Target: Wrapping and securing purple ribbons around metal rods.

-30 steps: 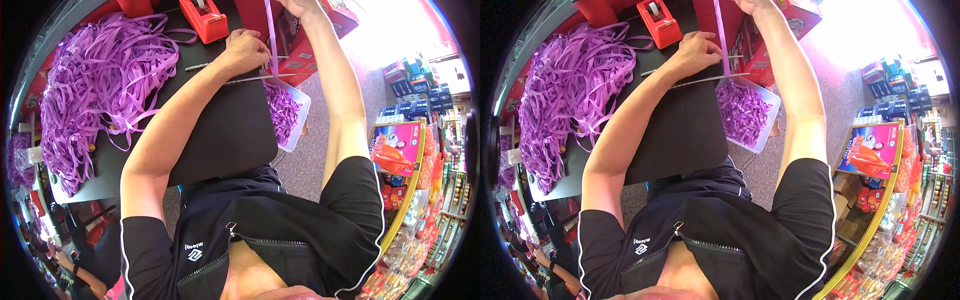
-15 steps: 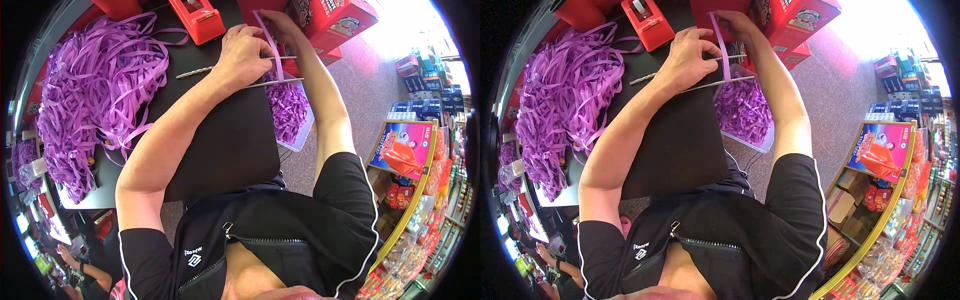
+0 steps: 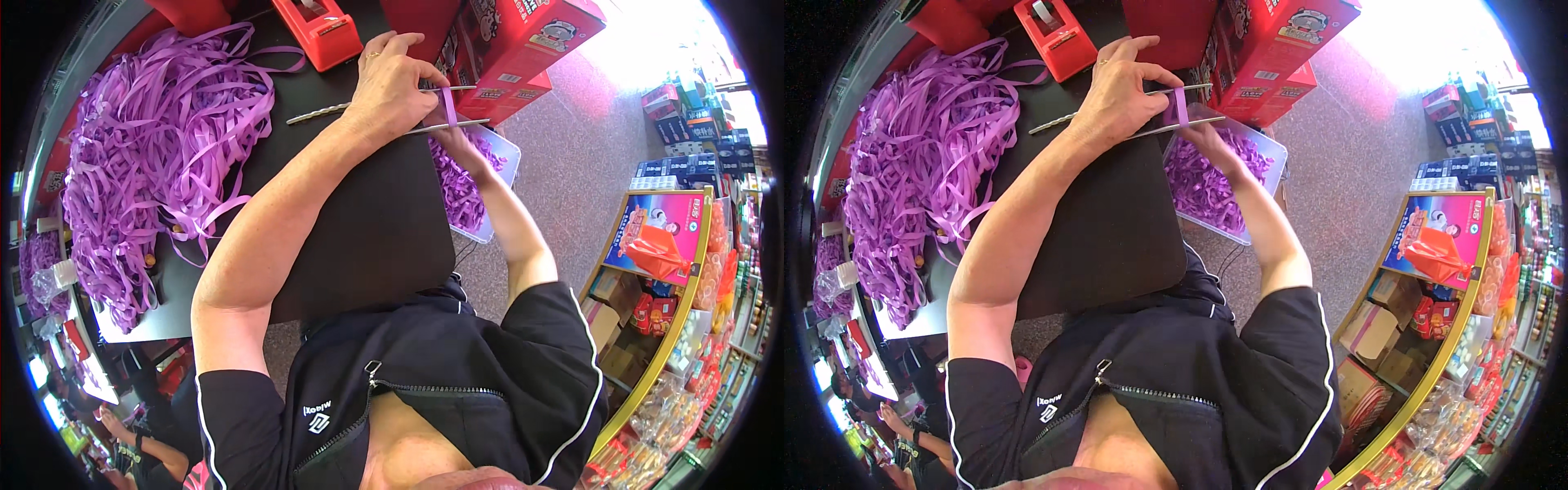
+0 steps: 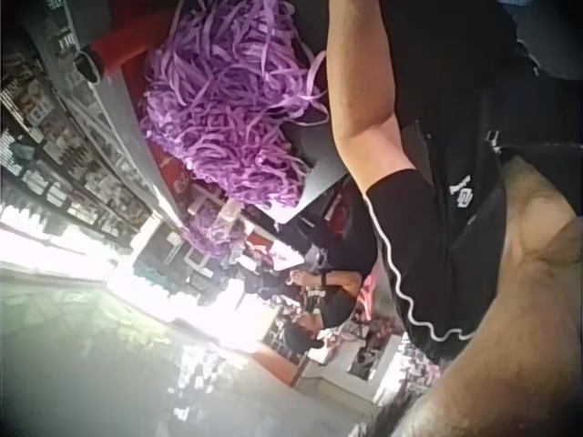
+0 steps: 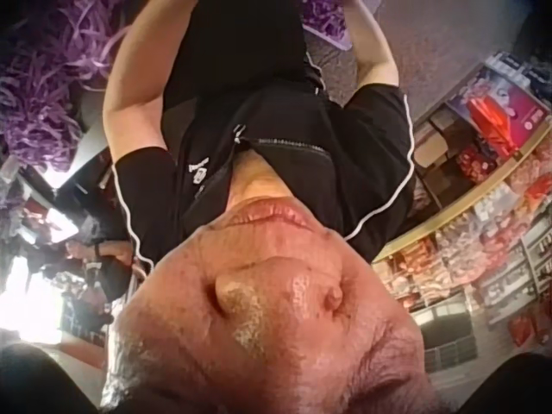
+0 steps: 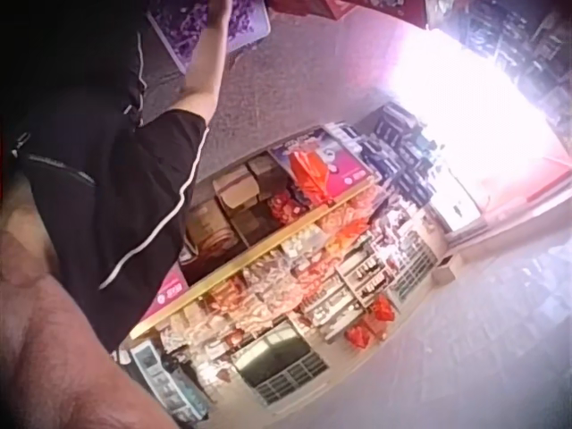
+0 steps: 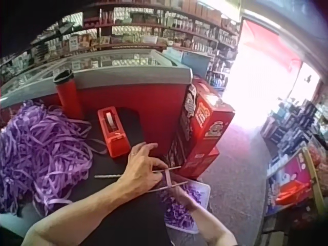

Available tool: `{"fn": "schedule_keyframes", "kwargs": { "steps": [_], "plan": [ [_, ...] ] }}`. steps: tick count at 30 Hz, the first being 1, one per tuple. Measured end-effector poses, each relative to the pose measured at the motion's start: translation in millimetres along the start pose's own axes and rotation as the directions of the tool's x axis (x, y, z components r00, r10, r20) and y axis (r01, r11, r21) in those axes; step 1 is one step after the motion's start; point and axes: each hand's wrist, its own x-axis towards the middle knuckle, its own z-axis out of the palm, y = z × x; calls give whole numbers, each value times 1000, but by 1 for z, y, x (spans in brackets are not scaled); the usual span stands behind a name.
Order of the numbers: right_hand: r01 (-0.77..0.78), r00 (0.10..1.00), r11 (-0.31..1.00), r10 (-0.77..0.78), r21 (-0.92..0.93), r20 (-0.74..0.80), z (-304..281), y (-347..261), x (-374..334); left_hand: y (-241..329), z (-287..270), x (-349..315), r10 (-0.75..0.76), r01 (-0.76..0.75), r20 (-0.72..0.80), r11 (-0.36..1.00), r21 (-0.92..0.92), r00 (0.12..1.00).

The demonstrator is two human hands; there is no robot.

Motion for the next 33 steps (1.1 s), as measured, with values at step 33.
{"fn": "schedule_keyframes", "kwargs": {
  "steps": [33],
  "plan": [
    [457,887,888,-452,44,-92,-22,-288,-91,-2,3,3,23,-23,10,998,64,1000]
  ]
}}
